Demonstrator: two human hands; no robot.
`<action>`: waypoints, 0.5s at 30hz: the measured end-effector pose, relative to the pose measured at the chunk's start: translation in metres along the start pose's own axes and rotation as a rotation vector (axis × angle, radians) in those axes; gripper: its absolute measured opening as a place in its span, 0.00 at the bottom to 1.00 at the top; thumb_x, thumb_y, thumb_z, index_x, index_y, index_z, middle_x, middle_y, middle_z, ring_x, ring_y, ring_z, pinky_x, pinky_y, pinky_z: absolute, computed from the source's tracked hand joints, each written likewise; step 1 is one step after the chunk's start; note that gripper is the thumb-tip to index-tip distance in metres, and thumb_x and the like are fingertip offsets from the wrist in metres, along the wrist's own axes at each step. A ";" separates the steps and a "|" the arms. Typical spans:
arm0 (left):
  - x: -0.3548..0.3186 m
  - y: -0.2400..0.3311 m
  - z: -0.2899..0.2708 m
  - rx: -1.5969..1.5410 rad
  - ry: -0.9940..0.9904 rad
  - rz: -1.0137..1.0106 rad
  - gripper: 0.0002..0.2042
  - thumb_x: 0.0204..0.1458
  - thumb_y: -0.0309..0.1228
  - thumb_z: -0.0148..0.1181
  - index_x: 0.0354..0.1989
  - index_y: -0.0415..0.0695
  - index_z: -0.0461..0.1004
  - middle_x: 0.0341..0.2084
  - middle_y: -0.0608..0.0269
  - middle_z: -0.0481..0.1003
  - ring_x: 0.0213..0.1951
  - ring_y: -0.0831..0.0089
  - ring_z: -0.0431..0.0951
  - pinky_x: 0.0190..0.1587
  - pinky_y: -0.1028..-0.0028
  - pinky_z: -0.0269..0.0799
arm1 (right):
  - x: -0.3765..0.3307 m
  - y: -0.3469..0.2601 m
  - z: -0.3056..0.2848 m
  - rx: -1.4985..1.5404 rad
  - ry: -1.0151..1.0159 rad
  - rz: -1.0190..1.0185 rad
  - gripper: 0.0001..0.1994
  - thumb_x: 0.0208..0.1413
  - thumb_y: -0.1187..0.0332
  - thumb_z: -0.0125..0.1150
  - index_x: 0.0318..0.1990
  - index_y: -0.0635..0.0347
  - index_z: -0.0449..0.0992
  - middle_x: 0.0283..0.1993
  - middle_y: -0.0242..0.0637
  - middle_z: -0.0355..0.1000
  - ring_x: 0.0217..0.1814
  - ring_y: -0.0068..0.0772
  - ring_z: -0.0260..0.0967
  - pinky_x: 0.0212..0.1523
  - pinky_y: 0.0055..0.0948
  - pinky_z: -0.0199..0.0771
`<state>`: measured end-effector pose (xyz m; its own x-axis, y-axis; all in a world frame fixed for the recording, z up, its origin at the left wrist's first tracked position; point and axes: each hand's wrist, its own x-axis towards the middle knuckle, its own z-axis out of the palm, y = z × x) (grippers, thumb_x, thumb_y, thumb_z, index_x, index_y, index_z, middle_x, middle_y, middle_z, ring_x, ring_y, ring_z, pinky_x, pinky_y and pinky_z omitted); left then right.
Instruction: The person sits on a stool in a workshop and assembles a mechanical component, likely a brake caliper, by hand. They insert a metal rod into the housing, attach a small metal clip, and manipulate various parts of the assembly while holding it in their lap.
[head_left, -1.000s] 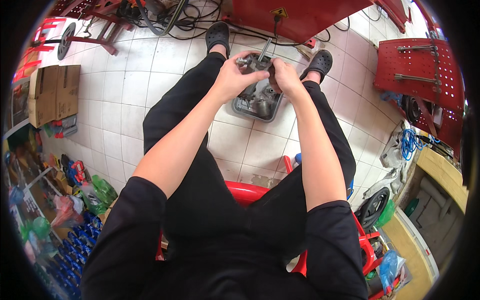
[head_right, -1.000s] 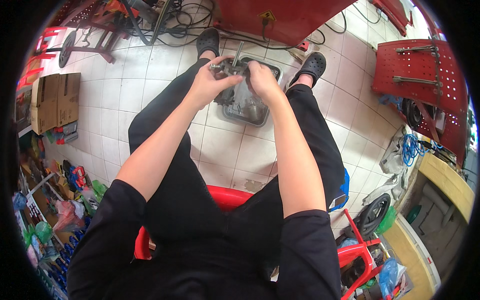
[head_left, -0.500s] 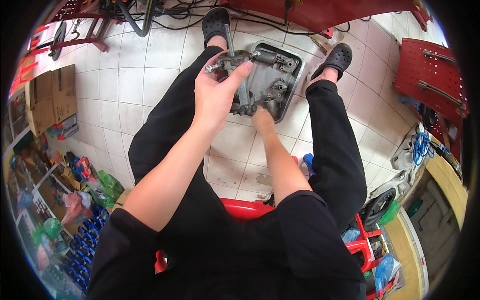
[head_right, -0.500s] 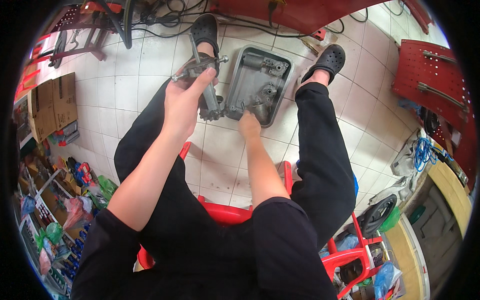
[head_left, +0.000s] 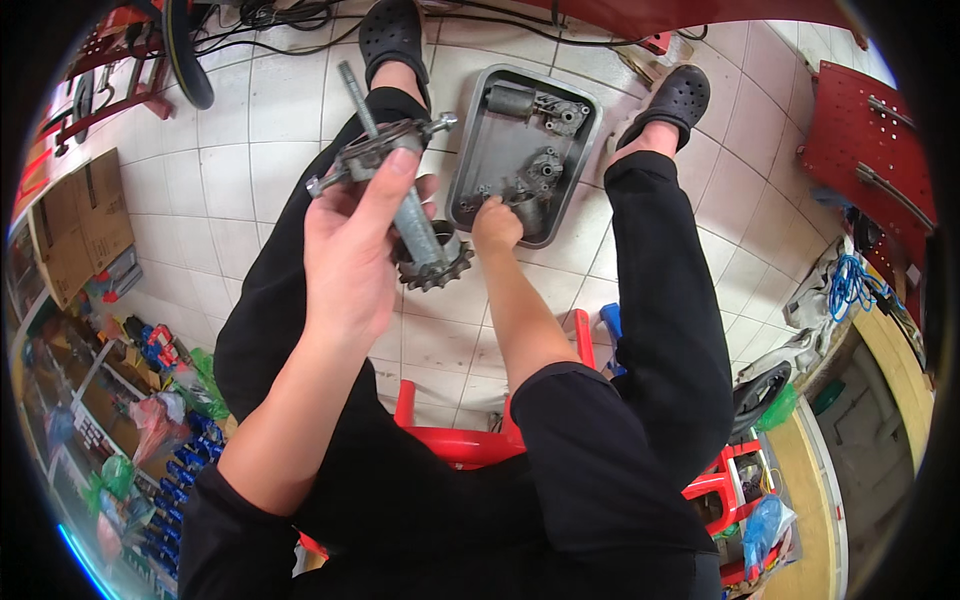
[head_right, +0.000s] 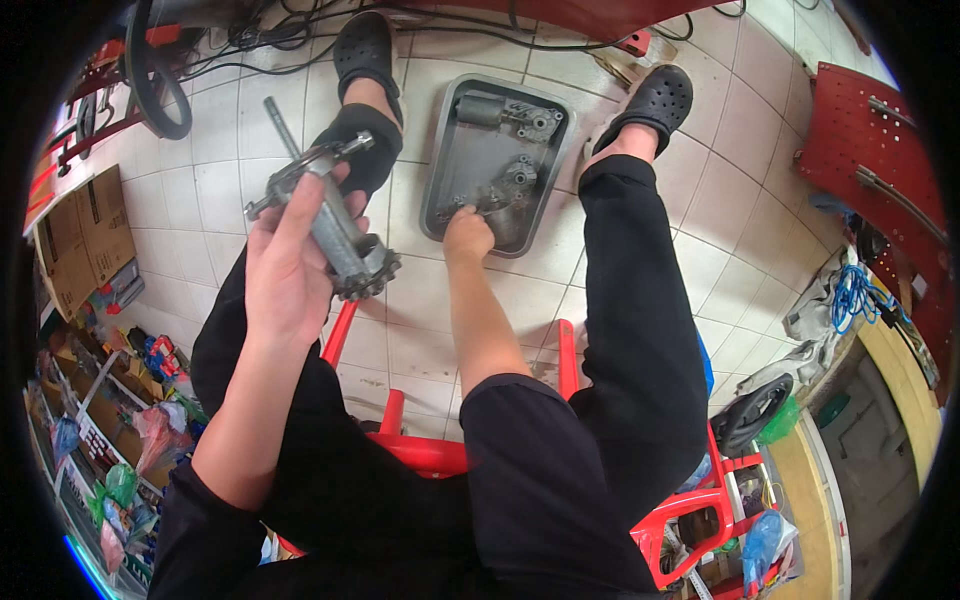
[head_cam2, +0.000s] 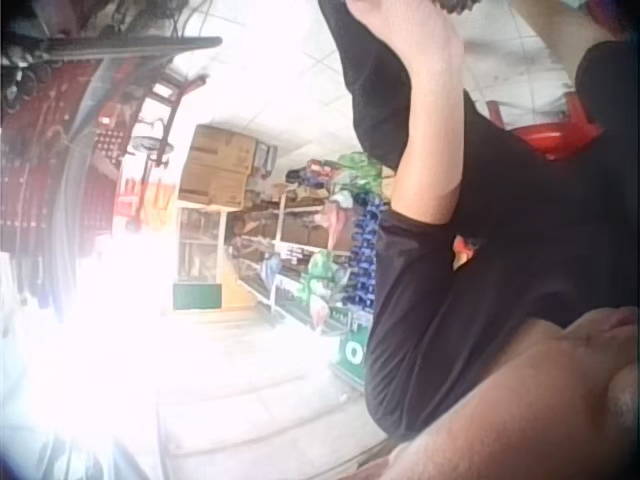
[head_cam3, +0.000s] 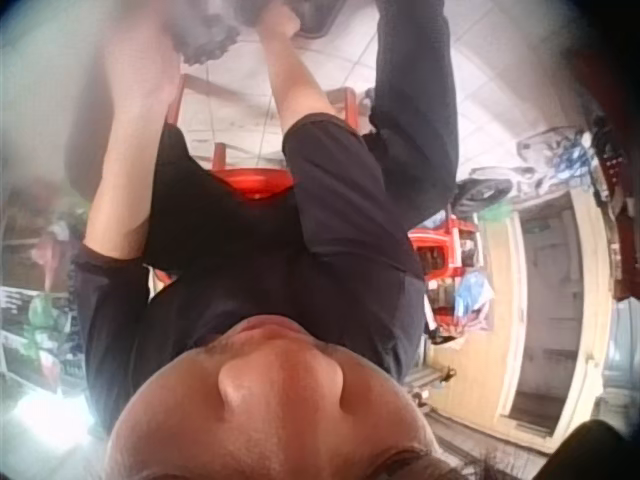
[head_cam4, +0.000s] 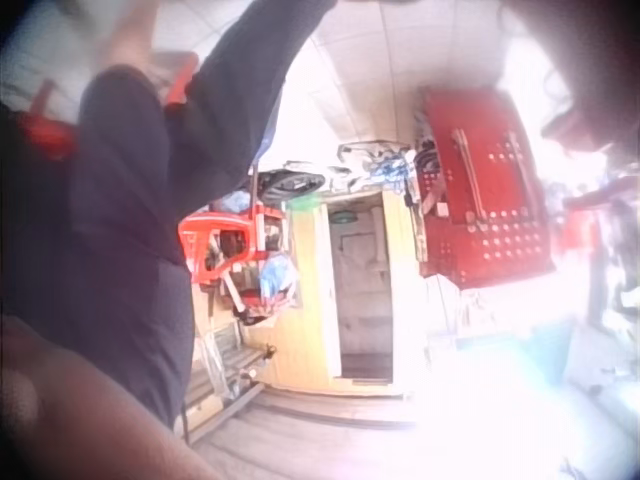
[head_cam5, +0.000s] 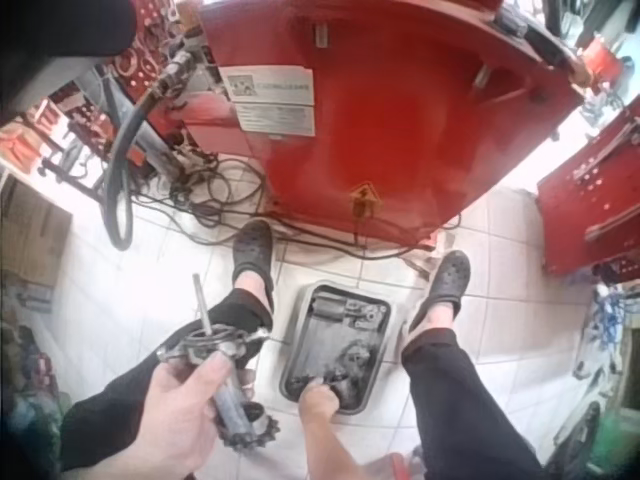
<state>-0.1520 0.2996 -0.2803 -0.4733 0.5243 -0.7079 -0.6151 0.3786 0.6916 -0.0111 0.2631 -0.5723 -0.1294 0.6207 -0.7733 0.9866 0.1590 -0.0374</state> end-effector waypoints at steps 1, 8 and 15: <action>0.001 0.000 0.000 0.001 0.006 -0.003 0.21 0.55 0.37 0.59 0.50 0.34 0.66 0.46 0.54 0.71 0.43 0.67 0.74 0.43 0.68 0.73 | 0.005 0.000 0.007 -0.005 0.004 -0.003 0.12 0.59 0.67 0.43 0.43 0.59 0.71 0.37 0.42 0.75 0.35 0.38 0.77 0.32 0.36 0.78; 0.002 -0.001 0.003 0.015 -0.001 -0.015 0.22 0.55 0.38 0.58 0.51 0.35 0.65 0.47 0.55 0.70 0.44 0.68 0.73 0.44 0.68 0.72 | 0.003 0.005 0.014 -0.081 0.062 -0.097 0.14 0.60 0.65 0.41 0.44 0.60 0.73 0.38 0.43 0.75 0.36 0.38 0.77 0.32 0.35 0.78; 0.000 -0.002 0.004 -0.021 -0.017 -0.002 0.22 0.55 0.39 0.58 0.50 0.35 0.66 0.46 0.56 0.70 0.43 0.68 0.73 0.43 0.68 0.72 | -0.011 0.003 -0.001 0.105 0.003 -0.206 0.12 0.58 0.65 0.45 0.41 0.59 0.73 0.39 0.46 0.74 0.37 0.47 0.76 0.38 0.39 0.77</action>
<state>-0.1482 0.3021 -0.2809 -0.4611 0.5365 -0.7068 -0.6292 0.3640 0.6868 -0.0071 0.2577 -0.5632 -0.3292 0.5859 -0.7406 0.9443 0.2021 -0.2598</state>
